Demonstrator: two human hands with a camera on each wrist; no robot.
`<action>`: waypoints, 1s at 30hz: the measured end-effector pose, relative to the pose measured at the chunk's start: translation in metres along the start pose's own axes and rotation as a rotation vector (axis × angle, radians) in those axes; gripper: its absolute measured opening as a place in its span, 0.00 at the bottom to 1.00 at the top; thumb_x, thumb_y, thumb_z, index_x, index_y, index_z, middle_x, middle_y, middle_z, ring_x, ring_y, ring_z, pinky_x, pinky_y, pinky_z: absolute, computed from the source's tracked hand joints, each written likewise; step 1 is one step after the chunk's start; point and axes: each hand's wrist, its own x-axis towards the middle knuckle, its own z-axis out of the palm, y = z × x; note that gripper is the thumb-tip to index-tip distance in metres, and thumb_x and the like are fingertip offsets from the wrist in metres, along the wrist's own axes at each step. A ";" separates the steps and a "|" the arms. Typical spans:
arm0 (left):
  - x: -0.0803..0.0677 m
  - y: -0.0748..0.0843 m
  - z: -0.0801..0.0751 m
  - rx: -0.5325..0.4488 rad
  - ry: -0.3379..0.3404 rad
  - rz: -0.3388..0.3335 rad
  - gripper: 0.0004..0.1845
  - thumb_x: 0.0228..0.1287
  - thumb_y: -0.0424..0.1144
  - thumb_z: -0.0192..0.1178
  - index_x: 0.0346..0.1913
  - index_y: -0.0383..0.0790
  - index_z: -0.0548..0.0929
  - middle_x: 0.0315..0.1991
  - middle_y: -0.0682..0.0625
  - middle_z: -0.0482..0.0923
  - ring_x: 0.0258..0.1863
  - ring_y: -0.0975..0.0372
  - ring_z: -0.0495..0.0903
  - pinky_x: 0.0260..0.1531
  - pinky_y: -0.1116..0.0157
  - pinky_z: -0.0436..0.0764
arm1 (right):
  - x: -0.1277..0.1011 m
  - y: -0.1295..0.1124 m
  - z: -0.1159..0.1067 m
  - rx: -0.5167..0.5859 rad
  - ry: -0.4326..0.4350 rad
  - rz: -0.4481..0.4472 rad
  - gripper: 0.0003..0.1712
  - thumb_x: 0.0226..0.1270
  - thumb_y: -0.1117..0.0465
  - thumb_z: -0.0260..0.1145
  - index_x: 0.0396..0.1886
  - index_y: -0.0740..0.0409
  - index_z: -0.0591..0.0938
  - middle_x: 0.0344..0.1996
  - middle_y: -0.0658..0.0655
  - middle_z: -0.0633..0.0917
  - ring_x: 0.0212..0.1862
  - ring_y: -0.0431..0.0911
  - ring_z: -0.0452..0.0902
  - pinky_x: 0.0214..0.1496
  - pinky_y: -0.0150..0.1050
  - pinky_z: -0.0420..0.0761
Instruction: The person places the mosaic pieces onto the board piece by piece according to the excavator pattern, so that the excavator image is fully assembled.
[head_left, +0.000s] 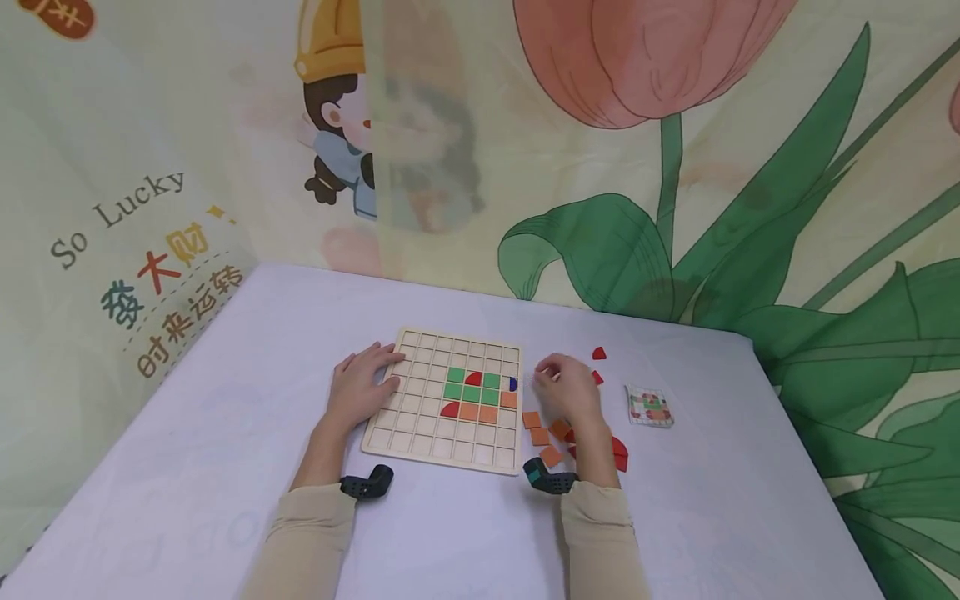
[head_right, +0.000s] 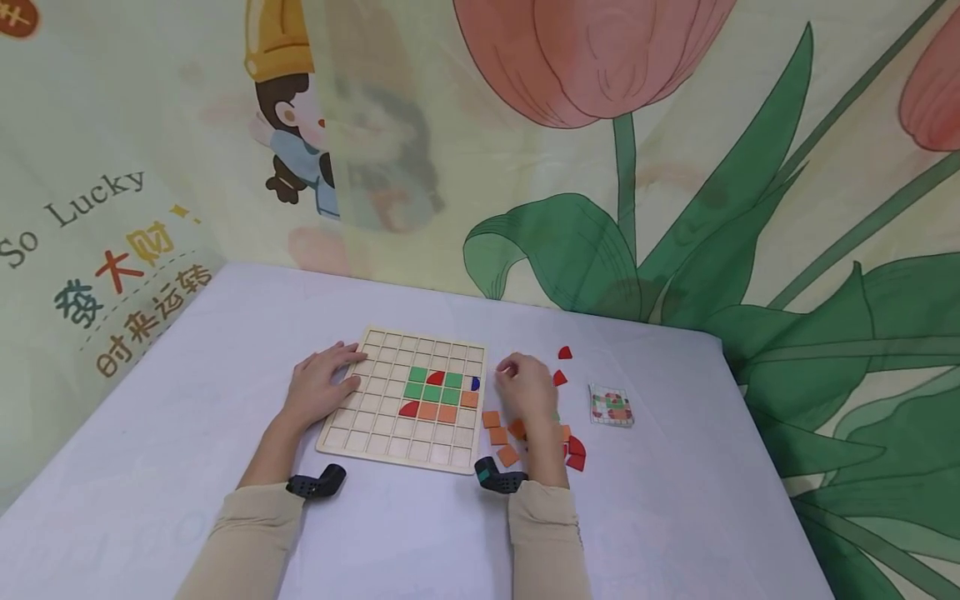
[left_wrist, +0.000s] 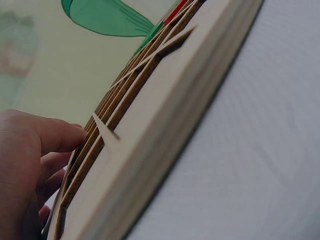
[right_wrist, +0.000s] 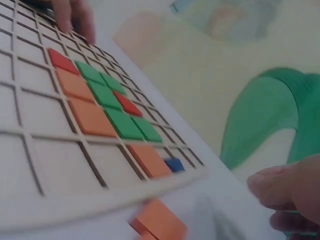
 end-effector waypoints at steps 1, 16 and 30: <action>0.000 0.000 0.000 0.002 0.000 0.003 0.22 0.62 0.41 0.55 0.60 0.43 0.76 0.69 0.44 0.66 0.72 0.49 0.56 0.69 0.43 0.47 | 0.002 0.009 -0.006 0.016 0.043 0.036 0.13 0.65 0.55 0.64 0.48 0.52 0.81 0.41 0.57 0.80 0.43 0.50 0.73 0.42 0.41 0.79; 0.000 -0.001 0.000 -0.001 0.001 0.000 0.22 0.61 0.42 0.55 0.60 0.44 0.77 0.69 0.45 0.67 0.72 0.51 0.57 0.69 0.44 0.47 | 0.010 0.059 -0.020 0.025 0.106 0.221 0.24 0.68 0.59 0.60 0.63 0.58 0.73 0.52 0.66 0.73 0.54 0.56 0.69 0.52 0.47 0.80; 0.001 -0.001 0.001 0.000 -0.002 -0.013 0.22 0.61 0.41 0.55 0.60 0.45 0.77 0.69 0.45 0.66 0.73 0.51 0.56 0.69 0.44 0.46 | 0.008 0.059 -0.018 0.054 0.160 0.250 0.20 0.67 0.60 0.61 0.57 0.61 0.75 0.48 0.67 0.75 0.49 0.56 0.72 0.46 0.44 0.83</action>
